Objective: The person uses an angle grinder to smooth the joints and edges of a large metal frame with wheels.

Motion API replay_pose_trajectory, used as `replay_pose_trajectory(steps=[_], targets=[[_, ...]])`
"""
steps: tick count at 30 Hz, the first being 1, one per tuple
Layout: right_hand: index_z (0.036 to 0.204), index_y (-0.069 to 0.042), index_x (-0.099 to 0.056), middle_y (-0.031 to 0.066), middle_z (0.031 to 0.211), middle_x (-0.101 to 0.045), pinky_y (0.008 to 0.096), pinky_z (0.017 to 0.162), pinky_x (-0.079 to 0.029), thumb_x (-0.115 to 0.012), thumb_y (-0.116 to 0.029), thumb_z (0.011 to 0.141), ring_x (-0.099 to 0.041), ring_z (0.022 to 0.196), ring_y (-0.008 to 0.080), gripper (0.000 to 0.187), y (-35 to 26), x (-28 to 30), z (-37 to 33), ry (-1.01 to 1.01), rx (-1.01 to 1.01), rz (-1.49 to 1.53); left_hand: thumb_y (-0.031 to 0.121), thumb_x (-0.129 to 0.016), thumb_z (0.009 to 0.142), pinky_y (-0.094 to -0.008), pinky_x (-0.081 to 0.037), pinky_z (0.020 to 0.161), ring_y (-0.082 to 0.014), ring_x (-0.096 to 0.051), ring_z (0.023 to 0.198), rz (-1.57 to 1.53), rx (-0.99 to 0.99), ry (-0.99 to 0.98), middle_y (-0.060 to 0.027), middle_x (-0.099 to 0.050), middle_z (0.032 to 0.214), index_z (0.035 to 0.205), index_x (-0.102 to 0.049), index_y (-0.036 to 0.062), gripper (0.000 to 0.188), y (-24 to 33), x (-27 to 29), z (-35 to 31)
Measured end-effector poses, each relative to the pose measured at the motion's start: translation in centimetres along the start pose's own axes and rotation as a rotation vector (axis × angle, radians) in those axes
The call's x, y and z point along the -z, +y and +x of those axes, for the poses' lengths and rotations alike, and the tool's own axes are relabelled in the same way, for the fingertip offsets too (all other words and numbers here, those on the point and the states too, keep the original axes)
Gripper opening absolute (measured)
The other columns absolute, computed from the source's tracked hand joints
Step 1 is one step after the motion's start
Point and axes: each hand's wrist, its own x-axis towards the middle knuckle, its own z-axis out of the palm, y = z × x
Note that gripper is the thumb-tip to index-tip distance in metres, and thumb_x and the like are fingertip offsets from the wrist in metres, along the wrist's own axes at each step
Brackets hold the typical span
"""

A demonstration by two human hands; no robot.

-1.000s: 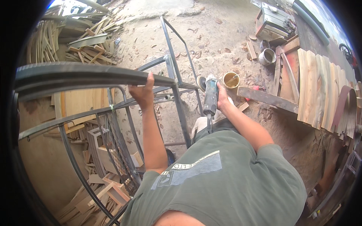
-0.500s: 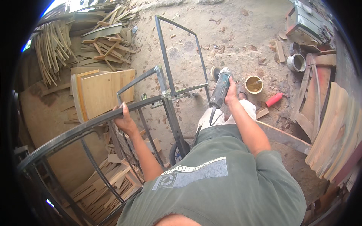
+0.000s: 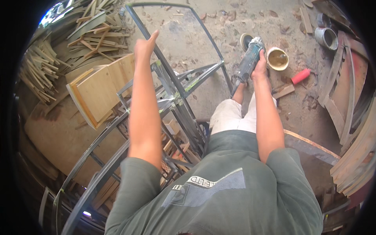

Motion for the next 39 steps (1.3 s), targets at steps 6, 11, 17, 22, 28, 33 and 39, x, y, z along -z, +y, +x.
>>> replay_pose_trajectory(steps=[6, 11, 17, 22, 28, 33, 39], targets=[[0.119, -0.002, -0.061, 0.0186, 0.096, -0.07, 0.0502, 0.077, -0.06, -0.044, -0.057, 0.103, -0.071, 0.083, 0.0361, 0.06, 3.2, 5.1, 1.9, -0.007, -0.126, 0.096, 0.061, -0.074, 0.079, -0.0399, -0.046, 0.101, -0.0303, -0.06, 0.12, -0.078, -0.125, -0.479, -0.0229, -0.068, 0.119, 0.115, -0.071, -0.0085, 0.078, 1.2, -3.7, 2.0], [0.118, -0.003, -0.063, 0.0162, 0.095, -0.072, 0.0455, 0.073, -0.06, -0.046, -0.057, 0.103, -0.072, 0.08, 0.0331, 0.059, 4.5, 7.1, 1.7, 0.053, -0.185, 0.026, 0.053, -0.068, 0.089, -0.0357, -0.05, 0.08, -0.0227, -0.067, 0.093, -0.289, -0.379, -0.564, -0.0152, -0.073, 0.098, 0.102, -0.073, -0.005, 0.059, 0.5, -0.4, -0.5], [0.118, -0.004, -0.064, 0.0145, 0.092, -0.07, 0.0459, 0.072, -0.061, -0.047, -0.058, 0.102, -0.072, 0.078, 0.0336, 0.059, 7.0, 10.1, 3.9, 0.091, -0.204, 0.091, 0.035, -0.059, 0.1, -0.0343, -0.049, 0.089, -0.0218, -0.067, 0.091, -0.426, -0.307, -0.524, -0.0133, -0.073, 0.096, 0.11, -0.072, -0.0043, 0.042, -2.9, -2.0, 0.3], [0.119, -0.004, -0.063, 0.0143, 0.091, -0.07, 0.0466, 0.071, -0.061, -0.046, -0.058, 0.102, -0.072, 0.078, 0.0339, 0.059, 7.9, 11.5, 5.7, 0.224, -0.259, -0.013, 0.031, -0.059, 0.101, -0.0326, -0.052, 0.083, -0.0189, -0.066, 0.089, -0.543, -0.183, -0.463, -0.0125, -0.071, 0.092, 0.117, -0.067, -0.0037, 0.039, -5.6, -2.7, -0.6], [0.121, -0.004, -0.062, 0.0141, 0.087, -0.069, 0.043, 0.062, -0.062, -0.047, -0.066, 0.099, -0.072, 0.07, 0.0301, 0.068, 10.5, 15.0, 8.3, 0.205, -0.352, -0.195, 0.031, -0.059, 0.101, -0.0299, -0.05, 0.081, -0.0158, -0.063, 0.087, -0.606, -0.123, -0.384, -0.0092, -0.068, 0.089, 0.125, -0.062, -0.0058, 0.044, -6.2, -3.5, -1.2], [0.113, -0.004, -0.064, 0.0119, 0.079, -0.067, 0.0405, 0.056, -0.061, -0.06, -0.068, 0.091, -0.07, 0.062, 0.0268, 0.068, 13.7, 14.7, 11.1, 0.238, -0.462, 0.012, 0.026, -0.057, 0.102, -0.0301, -0.048, 0.085, -0.0148, -0.062, 0.089, -0.567, -0.16, -0.312, -0.0084, -0.066, 0.087, 0.133, -0.057, -0.0079, 0.046, -5.7, -3.7, -1.3], [0.111, -0.004, -0.063, 0.0136, 0.079, -0.067, 0.0386, 0.054, -0.061, -0.077, -0.044, 0.088, -0.071, 0.063, 0.0269, 0.048, 16.0, 17.7, 16.7, 0.247, -0.624, -0.11, 0.021, -0.049, 0.103, -0.0362, -0.041, 0.1, -0.0185, -0.059, 0.095, -0.499, -0.244, -0.293, -0.0094, -0.062, 0.089, 0.141, -0.045, -0.0166, 0.054, -5.4, -4.4, -1.1]])
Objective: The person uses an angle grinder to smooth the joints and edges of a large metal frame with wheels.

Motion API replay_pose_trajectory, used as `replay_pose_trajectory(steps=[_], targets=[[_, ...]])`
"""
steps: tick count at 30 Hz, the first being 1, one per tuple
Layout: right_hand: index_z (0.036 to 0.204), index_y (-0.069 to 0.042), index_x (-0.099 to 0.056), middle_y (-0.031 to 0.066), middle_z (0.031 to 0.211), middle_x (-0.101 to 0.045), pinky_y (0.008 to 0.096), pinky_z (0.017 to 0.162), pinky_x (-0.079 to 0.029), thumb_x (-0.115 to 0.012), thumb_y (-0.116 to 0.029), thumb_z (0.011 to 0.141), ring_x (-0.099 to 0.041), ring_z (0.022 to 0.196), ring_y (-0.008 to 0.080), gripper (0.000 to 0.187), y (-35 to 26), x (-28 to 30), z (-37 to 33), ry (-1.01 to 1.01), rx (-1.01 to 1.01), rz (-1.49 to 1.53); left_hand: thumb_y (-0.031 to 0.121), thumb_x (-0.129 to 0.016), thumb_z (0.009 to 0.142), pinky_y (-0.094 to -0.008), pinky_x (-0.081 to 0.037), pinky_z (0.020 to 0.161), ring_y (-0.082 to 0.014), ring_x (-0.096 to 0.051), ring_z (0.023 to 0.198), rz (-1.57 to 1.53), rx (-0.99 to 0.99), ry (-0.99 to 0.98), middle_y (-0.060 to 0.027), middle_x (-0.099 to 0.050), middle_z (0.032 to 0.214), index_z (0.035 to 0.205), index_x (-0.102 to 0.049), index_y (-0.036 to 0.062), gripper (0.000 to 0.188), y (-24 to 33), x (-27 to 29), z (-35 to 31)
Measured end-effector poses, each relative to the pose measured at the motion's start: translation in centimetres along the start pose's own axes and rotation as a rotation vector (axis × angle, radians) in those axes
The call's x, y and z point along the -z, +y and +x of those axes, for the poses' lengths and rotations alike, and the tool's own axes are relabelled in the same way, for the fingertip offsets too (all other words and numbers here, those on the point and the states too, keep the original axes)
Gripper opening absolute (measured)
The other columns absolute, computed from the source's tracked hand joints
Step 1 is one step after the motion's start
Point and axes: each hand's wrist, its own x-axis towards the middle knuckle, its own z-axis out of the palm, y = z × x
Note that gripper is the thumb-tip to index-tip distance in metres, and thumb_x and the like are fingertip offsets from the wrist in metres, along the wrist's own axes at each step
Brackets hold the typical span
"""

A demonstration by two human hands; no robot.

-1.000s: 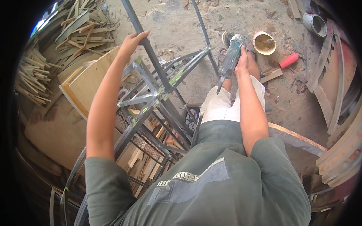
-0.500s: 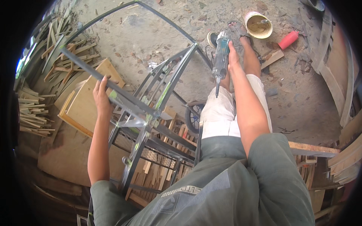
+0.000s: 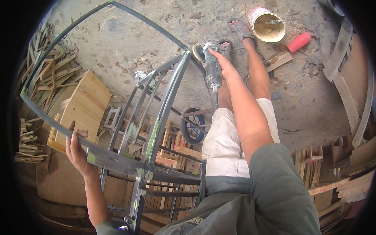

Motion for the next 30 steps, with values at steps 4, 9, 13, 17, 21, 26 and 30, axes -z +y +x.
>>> replay_pose_trajectory(steps=[4, 9, 13, 17, 21, 26, 30], targets=[[0.115, -0.004, -0.062, 0.0147, 0.088, -0.067, 0.0392, 0.059, -0.061, -0.079, -0.044, 0.085, -0.072, 0.072, 0.0288, 0.053, -0.2, -0.9, 2.5, 0.079, -0.003, -0.12, 0.022, -0.047, 0.102, -0.0382, -0.039, 0.102, -0.0214, -0.058, 0.099, -0.015, 0.032, 0.011, -0.0112, -0.059, 0.089, 0.141, -0.045, -0.0172, 0.055, -0.3, 0.1, -0.1], [0.116, -0.005, -0.063, 0.014, 0.09, -0.067, 0.0395, 0.061, -0.061, -0.078, -0.046, 0.085, -0.072, 0.073, 0.0285, 0.054, -0.2, -0.8, 3.0, 0.062, -0.026, -0.164, 0.02, -0.045, 0.102, -0.0356, -0.043, 0.096, -0.0202, -0.057, 0.093, -0.016, 0.011, 0.031, -0.011, -0.058, 0.086, 0.141, -0.038, -0.0191, 0.056, 0.0, -0.6, 0.1], [0.116, -0.005, -0.063, 0.0123, 0.086, -0.066, 0.0392, 0.06, -0.061, -0.077, -0.046, 0.086, -0.072, 0.071, 0.0275, 0.053, 0.1, -1.3, 2.7, 0.059, 0.022, -0.173, 0.021, -0.044, 0.102, -0.0376, -0.043, 0.097, -0.0202, -0.057, 0.093, -0.026, 0.034, 0.026, -0.011, -0.058, 0.086, 0.14, -0.039, -0.0192, 0.055, 0.0, -0.3, 0.0], [0.116, -0.006, -0.063, 0.0114, 0.083, -0.066, 0.0396, 0.06, -0.061, -0.077, -0.047, 0.087, -0.072, 0.069, 0.0271, 0.053, -1.0, -1.7, 3.0, 0.002, -0.047, -0.189, 0.022, -0.044, 0.103, -0.0392, -0.042, 0.099, -0.0202, -0.057, 0.093, 0.001, 0.016, 0.042, -0.0114, -0.058, 0.087, 0.139, -0.04, -0.019, 0.055, -0.1, -0.6, -0.1], [0.102, -0.001, -0.064, 0.0126, 0.074, -0.067, 0.0356, 0.052, -0.06, -0.078, -0.041, 0.088, -0.07, 0.059, 0.024, 0.044, -0.1, -2.4, 2.6, 0.118, 0.057, -0.149, 0.022, -0.044, 0.103, -0.0398, -0.041, 0.1, -0.0205, -0.057, 0.095, -0.011, 0.015, 0.035, -0.0116, -0.058, 0.087, 0.137, -0.042, -0.0187, 0.053, -0.3, -0.4, -0.3], [0.11, -0.002, -0.063, 0.0127, 0.081, -0.067, 0.0386, 0.055, -0.061, -0.079, -0.041, 0.086, -0.07, 0.062, 0.0253, 0.05, 0.4, -1.7, 2.7, 0.086, 0.027, -0.122, 0.022, -0.043, 0.104, -0.0405, -0.041, 0.1, -0.021, -0.057, 0.096, 0.001, 0.003, 0.042, -0.0116, -0.058, 0.088, 0.137, -0.042, -0.0185, 0.053, -0.1, -0.9, -0.1], [0.116, -0.003, -0.061, 0.0132, 0.087, -0.067, 0.0408, 0.058, -0.061, -0.08, -0.043, 0.084, -0.072, 0.07, 0.0277, 0.054, 0.8, -1.0, 2.5, 0.119, 0.03, -0.143, 0.026, -0.049, 0.102, -0.0356, -0.039, 0.099, -0.02, -0.054, 0.099, -0.021, 0.044, 0.023, -0.0101, -0.057, 0.091, 0.142, -0.041, -0.0171, 0.06, -0.5, 0.1, -0.2]])
